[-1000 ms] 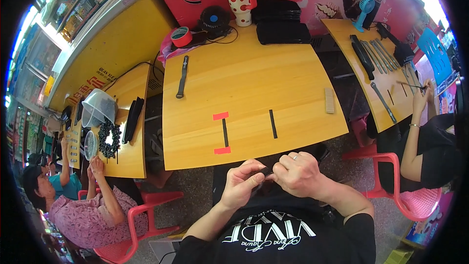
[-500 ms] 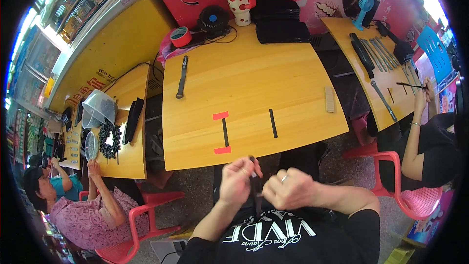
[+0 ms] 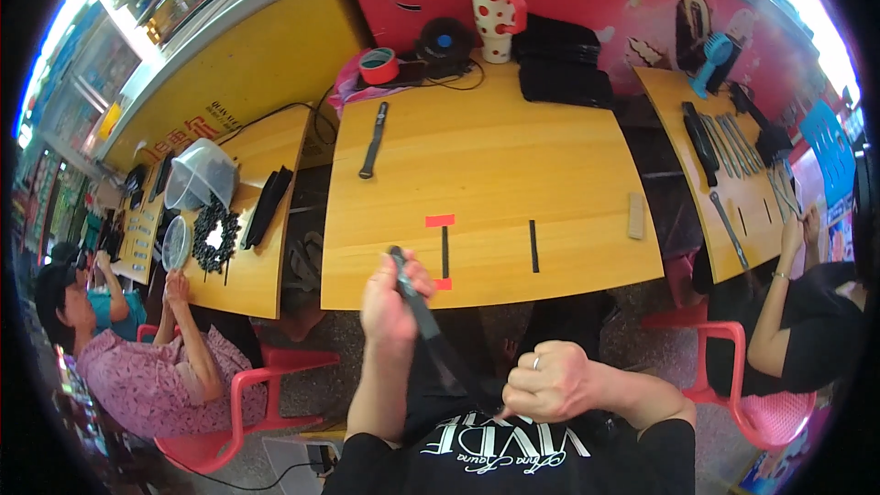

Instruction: The person is assembling black nylon webbing straps by manually threading and attaching plastic buckles.

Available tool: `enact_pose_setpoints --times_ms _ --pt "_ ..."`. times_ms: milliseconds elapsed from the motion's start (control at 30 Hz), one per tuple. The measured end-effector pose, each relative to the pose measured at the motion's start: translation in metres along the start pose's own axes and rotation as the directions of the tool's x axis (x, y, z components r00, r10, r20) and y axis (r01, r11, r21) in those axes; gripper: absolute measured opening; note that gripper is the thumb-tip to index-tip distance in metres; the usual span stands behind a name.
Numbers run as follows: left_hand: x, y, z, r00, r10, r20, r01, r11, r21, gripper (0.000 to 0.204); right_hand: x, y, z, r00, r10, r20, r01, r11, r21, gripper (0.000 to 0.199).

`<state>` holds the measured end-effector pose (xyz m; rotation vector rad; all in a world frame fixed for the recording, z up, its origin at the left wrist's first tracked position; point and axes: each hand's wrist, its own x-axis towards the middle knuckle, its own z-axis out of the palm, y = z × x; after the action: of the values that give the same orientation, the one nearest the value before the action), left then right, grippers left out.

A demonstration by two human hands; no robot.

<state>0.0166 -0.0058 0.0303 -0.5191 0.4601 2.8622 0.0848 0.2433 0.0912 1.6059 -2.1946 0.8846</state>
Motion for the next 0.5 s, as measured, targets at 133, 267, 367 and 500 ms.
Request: enact_pose_setpoints --times_ms 133,267,367,500 --pt "0.016 0.103 -0.031 0.950 0.300 -0.087 -0.298 0.954 0.029 0.039 0.002 -0.006 -0.005 0.999 -0.040 -0.009 0.041 0.977 0.208 0.036" --pt "0.007 0.245 -0.097 0.663 0.678 -0.317 -0.660 0.729 0.179 0.044 0.005 -0.001 -0.031 0.999 -0.006 0.043 -0.018 0.847 0.532 0.032" --pt "-0.018 0.233 -0.090 0.674 0.736 -0.060 -0.688 0.655 0.313 0.045 0.008 0.015 -0.034 0.960 0.279 -0.034 -0.232 0.853 0.468 0.030" --pt "-0.045 0.092 0.016 0.883 0.218 0.415 -0.451 0.637 0.625 0.033 0.014 0.037 -0.035 0.843 0.537 0.039 -0.524 0.801 0.289 0.028"
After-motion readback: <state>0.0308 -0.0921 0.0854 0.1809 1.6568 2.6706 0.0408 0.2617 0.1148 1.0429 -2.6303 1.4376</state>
